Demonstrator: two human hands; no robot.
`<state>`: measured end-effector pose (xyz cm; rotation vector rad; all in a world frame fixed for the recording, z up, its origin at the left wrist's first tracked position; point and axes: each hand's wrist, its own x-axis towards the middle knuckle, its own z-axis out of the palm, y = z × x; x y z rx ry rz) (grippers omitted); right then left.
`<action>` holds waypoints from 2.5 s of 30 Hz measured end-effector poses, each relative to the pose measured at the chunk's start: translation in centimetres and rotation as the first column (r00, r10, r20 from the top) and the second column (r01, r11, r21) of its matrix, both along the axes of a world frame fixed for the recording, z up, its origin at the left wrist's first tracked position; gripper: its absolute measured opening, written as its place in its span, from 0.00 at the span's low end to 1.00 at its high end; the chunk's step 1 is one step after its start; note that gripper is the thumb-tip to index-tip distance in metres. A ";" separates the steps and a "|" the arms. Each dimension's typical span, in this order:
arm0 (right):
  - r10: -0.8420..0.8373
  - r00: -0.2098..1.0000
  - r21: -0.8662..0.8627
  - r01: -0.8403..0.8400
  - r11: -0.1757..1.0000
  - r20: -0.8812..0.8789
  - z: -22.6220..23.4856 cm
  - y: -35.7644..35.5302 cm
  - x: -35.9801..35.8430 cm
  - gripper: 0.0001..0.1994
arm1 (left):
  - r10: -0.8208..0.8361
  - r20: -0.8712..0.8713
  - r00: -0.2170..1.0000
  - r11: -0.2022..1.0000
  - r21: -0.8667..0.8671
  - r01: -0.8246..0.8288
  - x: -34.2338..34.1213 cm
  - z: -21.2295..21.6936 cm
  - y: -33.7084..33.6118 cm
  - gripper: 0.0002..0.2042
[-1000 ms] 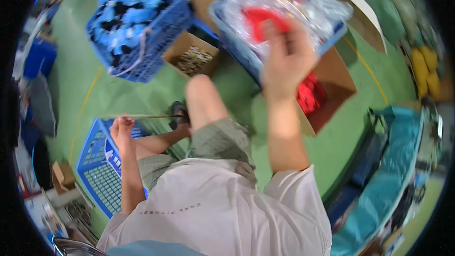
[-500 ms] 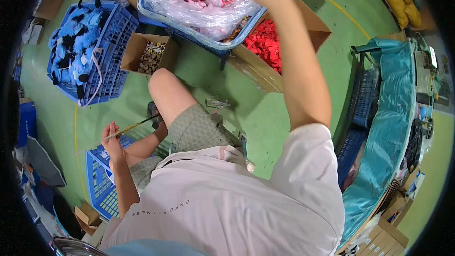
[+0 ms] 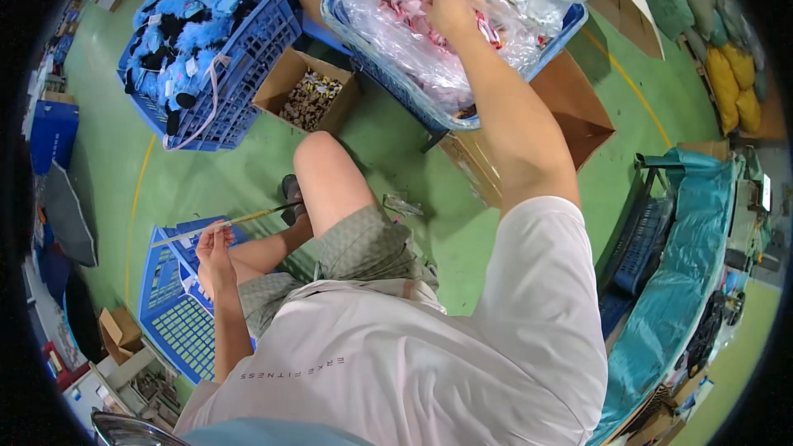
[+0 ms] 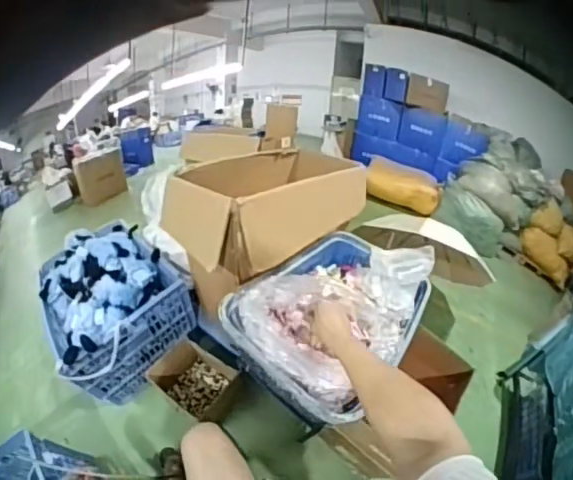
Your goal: Assembling small pink and red decorative components in a factory setting.
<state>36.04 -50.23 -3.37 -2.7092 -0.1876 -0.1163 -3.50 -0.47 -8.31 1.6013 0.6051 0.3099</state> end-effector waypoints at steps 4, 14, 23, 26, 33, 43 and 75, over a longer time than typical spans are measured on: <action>-0.071 0.993 -0.001 0.072 0.997 0.097 3.4 -0.6 -1.5 0.14 | -0.029 0.065 0.997 0.999 -0.037 0.032 0.8 -0.5 0.7 0.08; 0.034 0.990 0.840 0.099 0.533 -0.138 14.7 10.3 -9.7 0.09 | 0.013 0.263 0.965 1.000 -0.027 -0.007 2.8 5.7 2.3 0.08; 0.531 0.832 0.975 -0.218 0.042 0.163 21.5 30.7 -26.8 0.08 | -0.157 0.640 0.752 0.943 -0.129 0.306 4.8 23.1 -2.4 0.11; 0.565 0.793 0.958 -0.285 0.010 0.230 20.4 33.0 -28.7 0.06 | -0.152 0.616 0.773 0.978 -0.020 0.208 3.8 24.1 -2.9 0.13; 0.645 0.761 0.994 0.000 -0.107 0.069 18.5 33.5 -29.9 0.06 | -0.054 0.655 0.753 0.936 -0.228 0.266 2.8 21.9 -2.4 0.15; 0.559 0.809 0.940 -0.310 0.140 0.183 18.7 32.7 -29.9 0.07 | -0.132 0.626 0.769 0.939 -0.170 0.300 2.5 22.3 -2.9 0.18; 0.654 0.749 0.929 -0.310 0.201 0.108 17.0 33.4 -27.7 0.04 | -0.033 0.745 0.666 0.973 -0.127 0.191 5.7 19.7 -2.7 0.02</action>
